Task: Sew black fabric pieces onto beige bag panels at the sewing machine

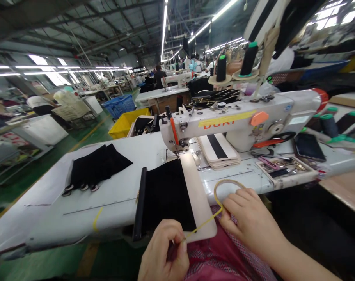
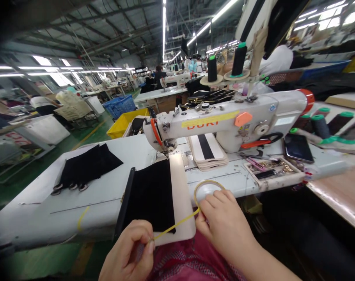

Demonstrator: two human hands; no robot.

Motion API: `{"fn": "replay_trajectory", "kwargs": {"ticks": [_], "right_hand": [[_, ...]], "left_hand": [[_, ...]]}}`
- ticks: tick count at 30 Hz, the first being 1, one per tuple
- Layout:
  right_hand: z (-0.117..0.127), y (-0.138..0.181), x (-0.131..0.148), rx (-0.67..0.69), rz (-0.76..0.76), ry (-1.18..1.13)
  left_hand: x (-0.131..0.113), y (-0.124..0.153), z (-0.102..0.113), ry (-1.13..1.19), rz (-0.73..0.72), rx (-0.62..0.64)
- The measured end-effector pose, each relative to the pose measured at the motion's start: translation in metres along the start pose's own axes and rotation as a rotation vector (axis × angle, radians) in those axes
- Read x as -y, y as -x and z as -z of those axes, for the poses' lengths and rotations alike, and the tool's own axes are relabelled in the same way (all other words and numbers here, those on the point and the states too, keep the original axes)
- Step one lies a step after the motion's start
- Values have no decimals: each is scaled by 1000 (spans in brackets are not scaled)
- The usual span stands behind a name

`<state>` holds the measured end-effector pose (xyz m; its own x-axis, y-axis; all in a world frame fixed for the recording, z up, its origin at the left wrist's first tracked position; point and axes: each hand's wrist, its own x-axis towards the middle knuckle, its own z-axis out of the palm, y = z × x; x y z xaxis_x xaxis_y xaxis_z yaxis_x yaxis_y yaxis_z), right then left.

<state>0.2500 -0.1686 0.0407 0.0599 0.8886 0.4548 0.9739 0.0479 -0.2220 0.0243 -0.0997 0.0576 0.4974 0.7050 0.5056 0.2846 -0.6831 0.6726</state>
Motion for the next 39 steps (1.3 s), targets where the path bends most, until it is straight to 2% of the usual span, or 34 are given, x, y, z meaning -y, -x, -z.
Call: {"fn": "replay_trajectory", "kwargs": {"ticks": [4,8,9,10,13,15,19,24,26,29,33,36,39], "right_hand": [[16,-4,-12,44,9,-27],[28,-2,-25,118,-233,-399],[28,0,-27,114,-258,-427],[27,2,-27,88,-238,-394],[20,8,-30,-12,-26,-121],[14,9,-35,-11,50,-18],[-2,-4,-59,73,65,3],[-20,-33,-98,123,77,26],[-17,-37,-121,103,8,70],[-6,-33,-168,21,-209,218],[1,-24,-219,78,-357,369],[3,-21,-230,126,-386,402],[11,-20,-223,95,-439,403]], "left_hand": [[-5,-9,-3,-1,-22,36],[-8,-17,-7,43,-44,57],[-8,-19,-8,57,-46,64],[-8,-20,-9,68,-51,81],[-6,-20,-10,71,-58,157],[-6,-21,-12,56,-25,196],[-3,-37,-23,-24,164,264],[21,-77,-50,-36,305,332],[32,-86,-56,7,361,358],[41,-86,-57,41,414,355],[44,-78,-53,68,445,341],[44,-77,-52,75,440,323],[45,-76,-52,57,416,288]]}}
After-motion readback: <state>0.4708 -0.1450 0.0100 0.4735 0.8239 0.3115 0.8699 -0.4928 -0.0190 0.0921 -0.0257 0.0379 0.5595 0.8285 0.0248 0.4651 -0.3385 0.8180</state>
